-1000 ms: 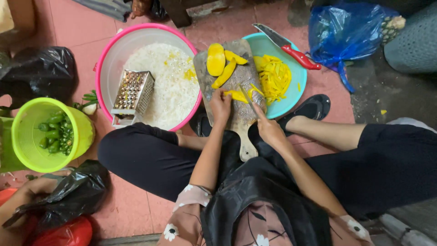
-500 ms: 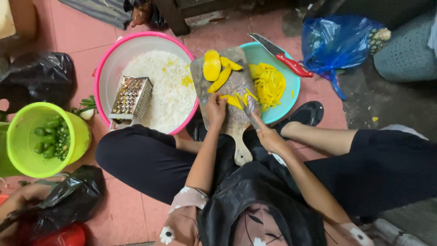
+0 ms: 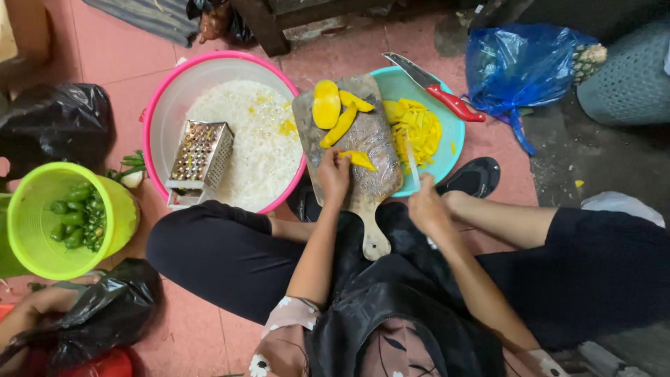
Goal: Slicing peeled yellow mangoes into thin strips on a wooden cutting board.
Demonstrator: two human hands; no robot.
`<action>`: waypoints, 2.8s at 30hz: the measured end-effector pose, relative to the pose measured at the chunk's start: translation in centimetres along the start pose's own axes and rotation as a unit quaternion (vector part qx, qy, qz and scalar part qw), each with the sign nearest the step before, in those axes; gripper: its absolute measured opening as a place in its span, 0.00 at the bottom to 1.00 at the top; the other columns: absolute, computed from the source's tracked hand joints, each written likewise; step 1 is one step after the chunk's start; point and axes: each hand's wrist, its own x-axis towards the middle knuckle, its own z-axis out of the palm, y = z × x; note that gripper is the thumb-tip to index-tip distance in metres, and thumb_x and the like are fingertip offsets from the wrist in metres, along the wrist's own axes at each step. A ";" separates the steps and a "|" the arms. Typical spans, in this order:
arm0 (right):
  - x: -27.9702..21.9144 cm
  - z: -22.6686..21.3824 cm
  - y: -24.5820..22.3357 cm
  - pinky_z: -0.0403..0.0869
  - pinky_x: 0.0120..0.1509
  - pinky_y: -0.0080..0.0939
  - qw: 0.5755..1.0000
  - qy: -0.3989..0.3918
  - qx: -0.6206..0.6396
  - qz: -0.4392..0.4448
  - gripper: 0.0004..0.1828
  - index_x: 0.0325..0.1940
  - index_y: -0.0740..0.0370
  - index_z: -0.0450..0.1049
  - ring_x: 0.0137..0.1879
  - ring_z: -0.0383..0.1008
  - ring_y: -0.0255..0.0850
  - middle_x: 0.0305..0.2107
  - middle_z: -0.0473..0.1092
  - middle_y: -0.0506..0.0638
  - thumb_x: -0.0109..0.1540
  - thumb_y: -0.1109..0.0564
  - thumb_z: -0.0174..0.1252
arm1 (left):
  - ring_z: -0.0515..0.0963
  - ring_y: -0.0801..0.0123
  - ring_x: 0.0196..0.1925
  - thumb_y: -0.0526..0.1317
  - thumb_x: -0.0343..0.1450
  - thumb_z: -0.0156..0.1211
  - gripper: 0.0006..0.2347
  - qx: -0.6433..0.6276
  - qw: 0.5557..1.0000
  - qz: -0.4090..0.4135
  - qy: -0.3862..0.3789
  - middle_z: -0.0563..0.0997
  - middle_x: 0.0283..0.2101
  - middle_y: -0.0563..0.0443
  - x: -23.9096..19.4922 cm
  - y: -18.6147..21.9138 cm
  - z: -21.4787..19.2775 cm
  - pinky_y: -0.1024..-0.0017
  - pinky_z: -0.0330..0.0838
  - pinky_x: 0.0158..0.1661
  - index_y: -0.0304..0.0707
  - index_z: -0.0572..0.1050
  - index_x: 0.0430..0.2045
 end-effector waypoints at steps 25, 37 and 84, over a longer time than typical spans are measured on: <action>-1.3 4.4 -2.7 0.79 0.31 0.45 0.969 0.066 -0.227 -0.071 0.14 0.41 0.58 0.64 0.31 0.82 0.51 0.21 0.76 0.55 0.70 0.47 0.39 | 0.82 0.46 0.37 0.36 0.66 0.69 0.09 0.009 0.999 0.029 0.014 0.79 0.31 0.39 0.3 -0.8 0.8 0.58 0.76 0.42 0.37 0.79 0.37; -2.4 -0.1 -5.3 0.78 0.45 0.65 0.992 -0.077 -0.103 -0.008 0.22 0.44 0.63 0.66 0.43 0.79 0.69 0.33 0.76 0.69 0.70 0.44 0.34 | 0.83 0.53 0.34 0.36 0.65 0.70 0.08 0.024 0.999 0.041 0.019 0.80 0.29 0.43 -0.1 -1.9 0.9 0.62 0.76 0.40 0.40 0.80 0.34; 0.6 0.7 -4.3 0.74 0.54 0.70 0.985 -0.141 -0.099 0.011 0.21 0.53 0.64 0.61 0.52 0.75 0.73 0.42 0.74 0.72 0.70 0.46 0.33 | 0.83 0.47 0.46 0.44 0.70 0.66 0.12 0.029 0.999 0.019 -0.008 0.85 0.39 0.41 0.7 0.3 -0.9 0.55 0.75 0.48 0.39 0.81 0.43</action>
